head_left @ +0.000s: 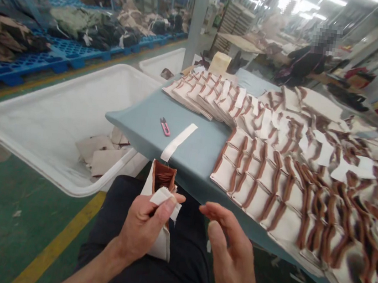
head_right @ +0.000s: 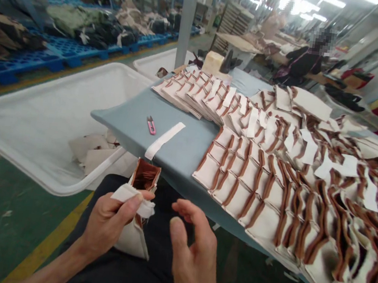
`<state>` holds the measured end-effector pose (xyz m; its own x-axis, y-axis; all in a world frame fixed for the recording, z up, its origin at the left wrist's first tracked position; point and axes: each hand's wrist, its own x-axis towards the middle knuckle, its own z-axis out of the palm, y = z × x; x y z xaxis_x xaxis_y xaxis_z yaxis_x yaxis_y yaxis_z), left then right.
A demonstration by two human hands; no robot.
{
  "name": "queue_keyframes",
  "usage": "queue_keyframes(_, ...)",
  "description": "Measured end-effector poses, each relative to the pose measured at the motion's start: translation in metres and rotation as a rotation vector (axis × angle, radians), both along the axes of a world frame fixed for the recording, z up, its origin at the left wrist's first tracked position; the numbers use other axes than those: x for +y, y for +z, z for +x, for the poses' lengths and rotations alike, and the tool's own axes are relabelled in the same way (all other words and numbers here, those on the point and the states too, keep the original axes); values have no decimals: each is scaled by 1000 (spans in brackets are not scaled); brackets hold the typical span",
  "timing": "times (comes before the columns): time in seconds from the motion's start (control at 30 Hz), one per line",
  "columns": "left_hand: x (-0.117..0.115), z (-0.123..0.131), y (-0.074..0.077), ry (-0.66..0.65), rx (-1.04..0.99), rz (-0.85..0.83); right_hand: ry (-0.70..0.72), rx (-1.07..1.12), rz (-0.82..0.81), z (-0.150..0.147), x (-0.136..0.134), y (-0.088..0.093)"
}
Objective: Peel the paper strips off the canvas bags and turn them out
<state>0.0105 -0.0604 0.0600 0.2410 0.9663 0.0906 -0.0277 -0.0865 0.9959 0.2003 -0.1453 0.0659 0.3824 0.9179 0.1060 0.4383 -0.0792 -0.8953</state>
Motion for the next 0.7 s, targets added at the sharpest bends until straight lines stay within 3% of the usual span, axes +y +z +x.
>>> queue_keyframes(0.13, 3, 1, 6, -18, 42, 54, 237, 70, 87, -34, 46, 34)
queue_keyframes(0.3, 3, -3, 7, 5, 72, 63, 402, 320, 49, -56, 75, 31)
queue_keyframes(0.5, -5, -17, 1, 101, 64, -22, 266, 601, -84, -66, 77, 21)
queue_keyframes(0.7, -6, -37, -6, 144, 53, -78, 275, 557, -128, -69, 73, 17)
